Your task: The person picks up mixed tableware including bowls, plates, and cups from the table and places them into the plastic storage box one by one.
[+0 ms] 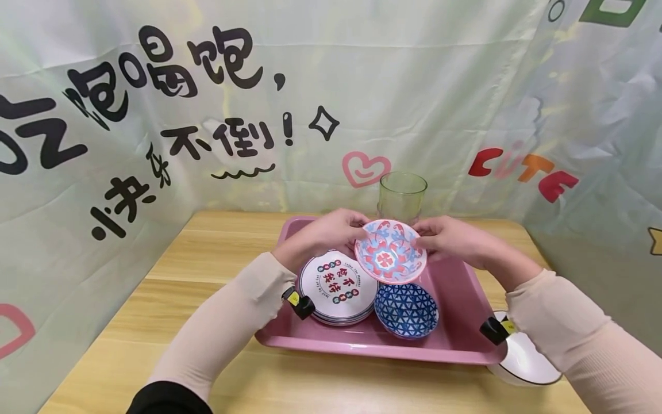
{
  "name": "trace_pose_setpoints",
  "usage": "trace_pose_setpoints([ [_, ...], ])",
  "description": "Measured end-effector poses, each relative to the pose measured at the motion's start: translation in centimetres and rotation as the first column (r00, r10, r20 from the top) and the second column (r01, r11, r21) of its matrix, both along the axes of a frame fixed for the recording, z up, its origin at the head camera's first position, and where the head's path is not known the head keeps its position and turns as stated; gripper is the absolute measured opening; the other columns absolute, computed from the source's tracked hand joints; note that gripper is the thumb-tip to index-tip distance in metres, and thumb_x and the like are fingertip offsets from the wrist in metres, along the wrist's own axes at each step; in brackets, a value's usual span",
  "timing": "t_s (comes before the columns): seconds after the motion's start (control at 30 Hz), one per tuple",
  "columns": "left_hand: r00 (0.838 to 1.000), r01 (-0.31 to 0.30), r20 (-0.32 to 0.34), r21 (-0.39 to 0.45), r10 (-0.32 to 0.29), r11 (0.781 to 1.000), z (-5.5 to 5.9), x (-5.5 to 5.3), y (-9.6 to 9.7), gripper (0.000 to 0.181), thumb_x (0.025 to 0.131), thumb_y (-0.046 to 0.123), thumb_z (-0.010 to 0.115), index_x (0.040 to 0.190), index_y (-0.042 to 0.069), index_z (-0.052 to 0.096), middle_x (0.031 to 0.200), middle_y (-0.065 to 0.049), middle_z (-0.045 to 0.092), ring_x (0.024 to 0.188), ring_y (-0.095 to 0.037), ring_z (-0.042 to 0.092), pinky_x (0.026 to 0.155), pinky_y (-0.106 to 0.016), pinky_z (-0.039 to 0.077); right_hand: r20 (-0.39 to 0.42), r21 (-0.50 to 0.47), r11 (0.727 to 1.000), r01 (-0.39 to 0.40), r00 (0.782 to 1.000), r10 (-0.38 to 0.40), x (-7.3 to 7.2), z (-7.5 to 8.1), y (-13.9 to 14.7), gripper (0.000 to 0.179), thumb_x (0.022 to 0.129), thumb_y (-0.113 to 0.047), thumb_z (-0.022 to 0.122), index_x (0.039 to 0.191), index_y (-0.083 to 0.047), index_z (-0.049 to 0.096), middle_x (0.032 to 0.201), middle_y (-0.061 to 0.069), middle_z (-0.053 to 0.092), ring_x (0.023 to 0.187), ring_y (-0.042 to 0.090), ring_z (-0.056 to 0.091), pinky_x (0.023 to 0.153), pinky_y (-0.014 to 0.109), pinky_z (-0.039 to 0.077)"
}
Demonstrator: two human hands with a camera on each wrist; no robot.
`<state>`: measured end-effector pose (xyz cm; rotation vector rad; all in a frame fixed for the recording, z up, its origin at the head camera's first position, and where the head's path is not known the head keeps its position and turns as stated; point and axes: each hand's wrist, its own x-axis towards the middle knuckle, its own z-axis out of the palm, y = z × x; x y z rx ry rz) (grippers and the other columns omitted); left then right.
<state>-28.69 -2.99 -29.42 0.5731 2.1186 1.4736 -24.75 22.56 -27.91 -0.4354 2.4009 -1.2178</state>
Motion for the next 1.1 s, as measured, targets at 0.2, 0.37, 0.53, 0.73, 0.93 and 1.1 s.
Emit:
trace_pose_setpoints([
  [0.2, 1.0, 0.01, 0.002, -0.014, -0.01, 1.0, -1.2, 0.2, 0.8, 0.031, 0.095, -0.001, 0.055, 0.125, -0.004, 0.059, 0.098, -0.015, 0.065, 0.076, -0.021, 0.066, 0.068, -0.037, 0.06, 0.013, 0.051, 0.998, -0.024, 1.0, 0.024, -0.1, -0.6, 0.2, 0.032, 0.097, -0.007, 0.056, 0.124, 0.011, 0.054, 0.098, 0.013, 0.066, 0.084, 0.022, 0.065, 0.074, 0.032, 0.058],
  [0.37, 1.0, 0.012, -0.014, -0.053, -0.013, 0.999, -2.4, 0.0, 1.4, 0.028, 0.096, 0.003, 0.056, 0.123, -0.002, 0.061, 0.094, -0.014, 0.068, 0.076, -0.021, 0.067, 0.065, -0.036, 0.061, 0.039, 0.077, 0.997, -0.032, 0.999, 0.03, -0.2, -1.1, 0.3, 0.027, 0.097, -0.005, 0.055, 0.119, 0.011, 0.056, 0.092, 0.012, 0.065, 0.079, 0.02, 0.061, 0.067, 0.029, 0.056],
  [0.53, 1.0, 0.014, -0.007, -0.062, -0.014, 0.998, -3.4, -0.1, 1.9, 0.026, 0.096, 0.003, 0.058, 0.121, 0.0, 0.064, 0.095, -0.012, 0.067, 0.078, -0.02, 0.067, 0.065, -0.036, 0.061, 0.052, 0.11, 0.993, -0.045, 0.998, 0.04, -0.3, -1.6, 0.6, 0.026, 0.096, -0.005, 0.057, 0.117, 0.009, 0.058, 0.089, 0.011, 0.065, 0.076, 0.019, 0.06, 0.065, 0.029, 0.056],
  [0.73, 0.999, 0.038, -0.027, -0.087, -0.04, 0.995, -4.8, -0.2, 2.4, 0.025, 0.095, 0.003, 0.058, 0.119, 0.001, 0.066, 0.094, -0.009, 0.067, 0.075, -0.02, 0.067, 0.066, -0.037, 0.061, 0.08, 0.108, 0.991, -0.074, 0.995, 0.065, -0.4, -2.7, 1.1, 0.023, 0.095, -0.004, 0.058, 0.114, 0.008, 0.058, 0.089, 0.011, 0.065, 0.077, 0.019, 0.06, 0.067, 0.033, 0.057],
  [0.93, 0.996, 0.05, -0.071, -0.162, -0.062, 0.986, -6.0, -0.1, 2.7, 0.023, 0.095, 0.005, 0.059, 0.117, 0.002, 0.068, 0.086, -0.006, 0.069, 0.069, -0.017, 0.067, 0.066, -0.034, 0.06, 0.108, 0.096, 0.991, -0.088, 0.991, 0.077, -0.2, -3.7, 1.1, 0.02, 0.094, -0.002, 0.058, 0.111, 0.008, 0.058, 0.09, 0.011, 0.065, 0.08, 0.02, 0.062, 0.072, 0.038, 0.059],
  [1.1, 0.981, 0.059, -0.163, -0.279, -0.108, 0.959, -6.4, 0.3, 3.2, 0.022, 0.097, 0.006, 0.057, 0.115, 0.005, 0.069, 0.083, -0.004, 0.067, 0.067, -0.012, 0.063, 0.062, -0.03, 0.059, 0.13, 0.1, 0.99, -0.096, 0.988, 0.083, 0.1, -4.4, 1.2, 0.015, 0.094, -0.001, 0.058, 0.107, 0.007, 0.059, 0.089, 0.012, 0.065, 0.08, 0.021, 0.064, 0.074, 0.042, 0.059],
])
